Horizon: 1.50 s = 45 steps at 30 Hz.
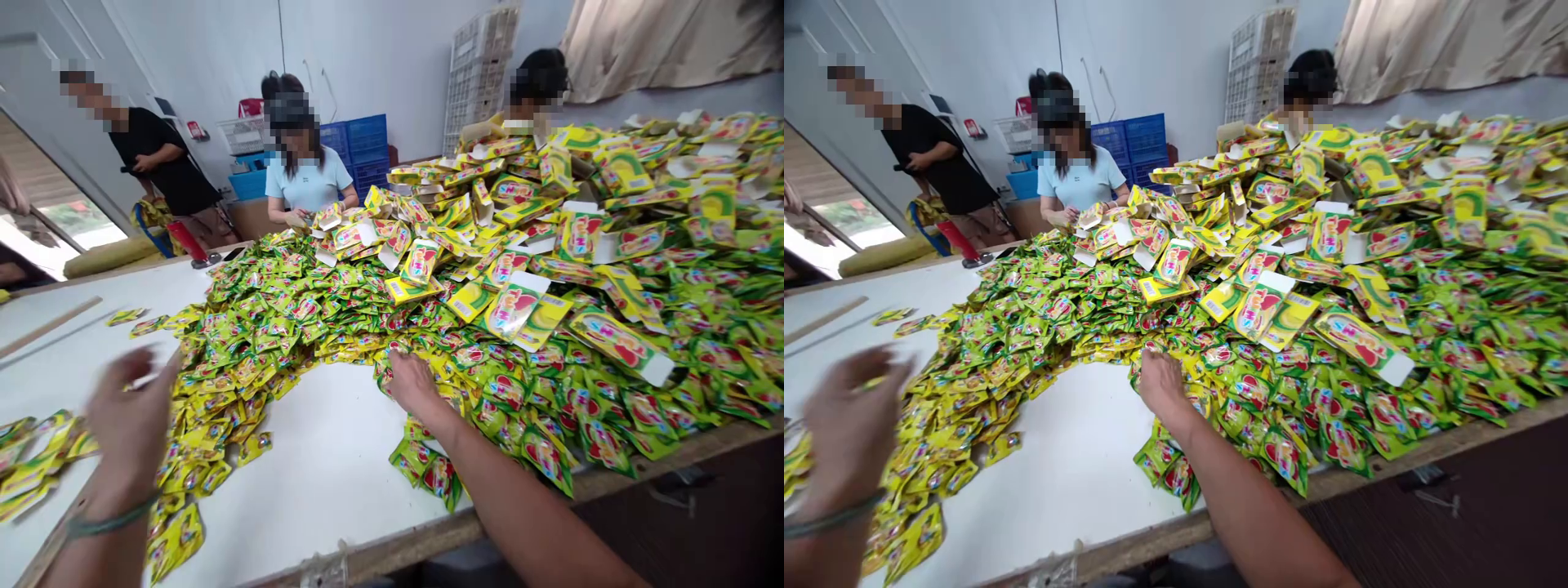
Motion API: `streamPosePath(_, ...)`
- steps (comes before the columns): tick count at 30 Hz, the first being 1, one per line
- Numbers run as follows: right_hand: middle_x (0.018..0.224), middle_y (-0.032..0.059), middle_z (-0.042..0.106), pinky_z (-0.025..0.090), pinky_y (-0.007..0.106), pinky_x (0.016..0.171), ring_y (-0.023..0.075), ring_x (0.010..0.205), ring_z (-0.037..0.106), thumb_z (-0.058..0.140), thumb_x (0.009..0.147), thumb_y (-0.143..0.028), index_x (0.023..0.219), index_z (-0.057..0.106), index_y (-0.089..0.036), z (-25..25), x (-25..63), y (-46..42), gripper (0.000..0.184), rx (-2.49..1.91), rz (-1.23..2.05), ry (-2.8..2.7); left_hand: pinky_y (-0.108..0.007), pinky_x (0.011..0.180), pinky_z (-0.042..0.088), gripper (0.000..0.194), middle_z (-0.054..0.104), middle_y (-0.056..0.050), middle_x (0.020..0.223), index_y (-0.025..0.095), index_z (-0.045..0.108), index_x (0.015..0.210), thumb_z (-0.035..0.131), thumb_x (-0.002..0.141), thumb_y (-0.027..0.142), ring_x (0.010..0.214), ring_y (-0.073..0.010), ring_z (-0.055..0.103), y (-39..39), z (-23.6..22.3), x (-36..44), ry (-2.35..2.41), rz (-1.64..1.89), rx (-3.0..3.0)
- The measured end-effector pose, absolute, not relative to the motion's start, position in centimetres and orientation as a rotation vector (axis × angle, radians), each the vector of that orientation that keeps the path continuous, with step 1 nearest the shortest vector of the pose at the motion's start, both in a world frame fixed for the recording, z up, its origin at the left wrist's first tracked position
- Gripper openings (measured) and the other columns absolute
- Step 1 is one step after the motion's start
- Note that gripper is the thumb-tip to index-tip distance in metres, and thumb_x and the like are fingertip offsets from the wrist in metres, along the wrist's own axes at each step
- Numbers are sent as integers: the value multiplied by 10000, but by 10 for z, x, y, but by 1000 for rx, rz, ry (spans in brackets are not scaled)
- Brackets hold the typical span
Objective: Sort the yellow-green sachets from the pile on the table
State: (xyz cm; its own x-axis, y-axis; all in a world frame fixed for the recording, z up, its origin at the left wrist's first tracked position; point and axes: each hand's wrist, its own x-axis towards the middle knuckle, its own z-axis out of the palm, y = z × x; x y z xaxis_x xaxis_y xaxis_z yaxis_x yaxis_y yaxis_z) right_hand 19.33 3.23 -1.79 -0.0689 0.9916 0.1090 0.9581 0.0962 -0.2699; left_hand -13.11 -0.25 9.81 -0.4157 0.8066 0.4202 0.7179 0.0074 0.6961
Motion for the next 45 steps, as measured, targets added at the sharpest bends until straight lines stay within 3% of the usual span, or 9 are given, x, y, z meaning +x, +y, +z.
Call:
streamPosePath(1,873,80,648,397,298,740,235,896,564,631,740,-204,979,578,-162,-21,192,31,248,-1934,191,-2129,-350,606,477,203,651,15,729,263,637,847,570,743,423,655,-203,586,7,84,-108,2245,1449,1702)
streamPosePath(4,967,86,626,404,295,777,241,966,548,683,719,-268,962,589,-174,-28,191,30,277,-1893,184,-2117,-333,705,465,204,636,-49,821,194,660,792,511,803,334,773,-203,577,38,44,-31,1829,1100,2302)
streamPosePath(6,1010,103,607,409,308,797,252,978,548,742,669,-323,980,587,-174,-30,191,30,378,-1885,180,-2080,-339,747,446,202,604,-100,916,167,665,879,525,810,296,872,-231,548,55,22,12,1699,921,2546)
streamPosePath(11,955,132,632,425,330,722,277,889,597,828,553,-330,1007,569,-168,-29,190,32,547,-1902,315,-1999,-347,704,398,184,562,-116,859,172,661,836,478,838,192,835,-243,504,83,-5,55,1633,703,2740)
streamPosePath(16,738,51,646,367,266,586,205,690,598,793,599,-278,832,594,-191,-25,195,34,319,-1791,635,-1946,-329,771,404,187,610,-80,877,188,596,794,431,872,227,848,-211,545,81,-2,41,1555,1088,2386)
streamPosePath(20,613,-26,567,319,227,548,128,576,507,654,730,-225,819,612,-206,-17,202,35,100,-1532,788,-1854,-269,594,439,233,582,-11,680,188,532,746,516,824,407,607,-157,553,63,1,19,1533,1085,1740)
streamPosePath(29,513,-71,394,239,202,479,86,490,312,635,722,-404,861,672,-188,-17,188,33,259,-1322,1028,-1627,-226,514,458,339,581,11,651,160,506,701,706,651,430,543,-109,540,23,-11,17,1178,953,1110)
streamPosePath(37,622,-32,532,308,191,485,91,532,415,633,718,-413,787,651,-163,-23,191,35,260,-1228,1147,-1619,-188,416,361,344,515,31,550,143,537,650,700,658,446,443,-75,450,26,-17,7,1242,948,1164)
streamPosePath(45,498,-72,392,244,195,451,79,458,304,648,699,-411,820,663,-180,-28,186,33,261,-1256,1195,-1666,-200,476,362,355,561,19,568,138,563,671,715,634,456,482,-86,478,27,-19,6,1202,951,1080)
